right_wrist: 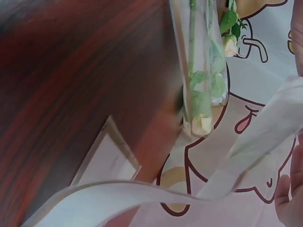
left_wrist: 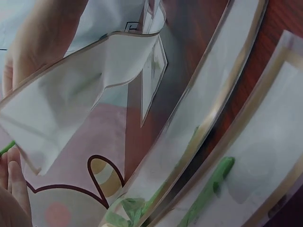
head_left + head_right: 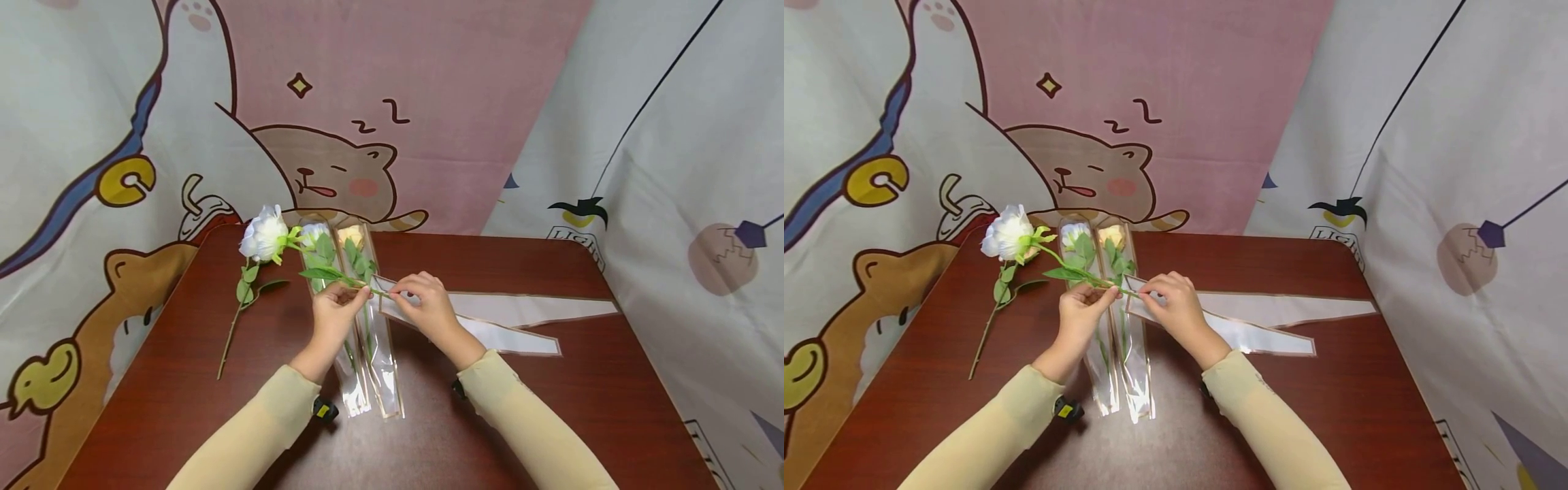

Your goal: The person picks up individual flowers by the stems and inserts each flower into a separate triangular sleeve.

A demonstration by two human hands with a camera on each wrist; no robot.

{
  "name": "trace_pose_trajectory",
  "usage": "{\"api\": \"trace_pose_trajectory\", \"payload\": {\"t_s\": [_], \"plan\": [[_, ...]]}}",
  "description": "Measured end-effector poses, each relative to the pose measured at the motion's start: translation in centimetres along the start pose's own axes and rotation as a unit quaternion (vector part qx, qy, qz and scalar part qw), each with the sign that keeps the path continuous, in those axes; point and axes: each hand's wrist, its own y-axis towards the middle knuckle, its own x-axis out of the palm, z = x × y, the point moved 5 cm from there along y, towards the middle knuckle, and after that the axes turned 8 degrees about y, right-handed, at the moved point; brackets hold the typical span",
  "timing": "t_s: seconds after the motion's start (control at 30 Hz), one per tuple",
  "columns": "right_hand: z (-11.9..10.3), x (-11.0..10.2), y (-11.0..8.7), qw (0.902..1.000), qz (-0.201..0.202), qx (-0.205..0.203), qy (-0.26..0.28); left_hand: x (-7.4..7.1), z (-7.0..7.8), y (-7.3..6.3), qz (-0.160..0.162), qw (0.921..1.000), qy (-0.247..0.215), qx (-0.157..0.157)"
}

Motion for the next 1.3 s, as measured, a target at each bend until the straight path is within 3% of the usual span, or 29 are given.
{"api": "trace_pose_trajectory", "payload": {"t_s": [0.07, 0.3, 0.5, 0.7, 0.93, 1.07, 1.3], "plan": [[-0.1, 0.1, 0.1, 1.0, 0.0, -0.001, -0.002, 0.1, 0.4, -0.2, -0.003, 0.9999, 0.006, 0.008], [-0.2, 0.2, 0.1, 1.0, 0.004, -0.002, -0.004, 0.1, -1.7, 0.4, -0.023, 0.9993, -0.02, 0.022], [-0.1, 0.1, 0.0, 0.9999, 0.003, 0.009, -0.008, 0.2, -1.8, 0.4, -0.055, 0.9974, -0.04, 0.025], [0.1, 0.0, -0.1, 0.9998, 0.006, 0.019, -0.009, 0.4, -1.8, 0.2, -0.078, 0.9953, -0.057, -0.002], [0.0, -0.1, -0.1, 0.9997, 0.015, 0.016, -0.004, 0.5, -2.0, 0.2, -0.043, 0.9936, -0.096, -0.039], [-0.2, 0.0, 0.0, 0.9997, 0.016, 0.018, -0.002, 0.7, -2.1, 0.1, -0.019, 0.9868, -0.144, -0.072], [-0.3, 0.1, 0.1, 0.9997, 0.018, 0.016, -0.009, 1.2, -2.0, 0.0, -0.018, 0.9756, -0.19, -0.108]]}}
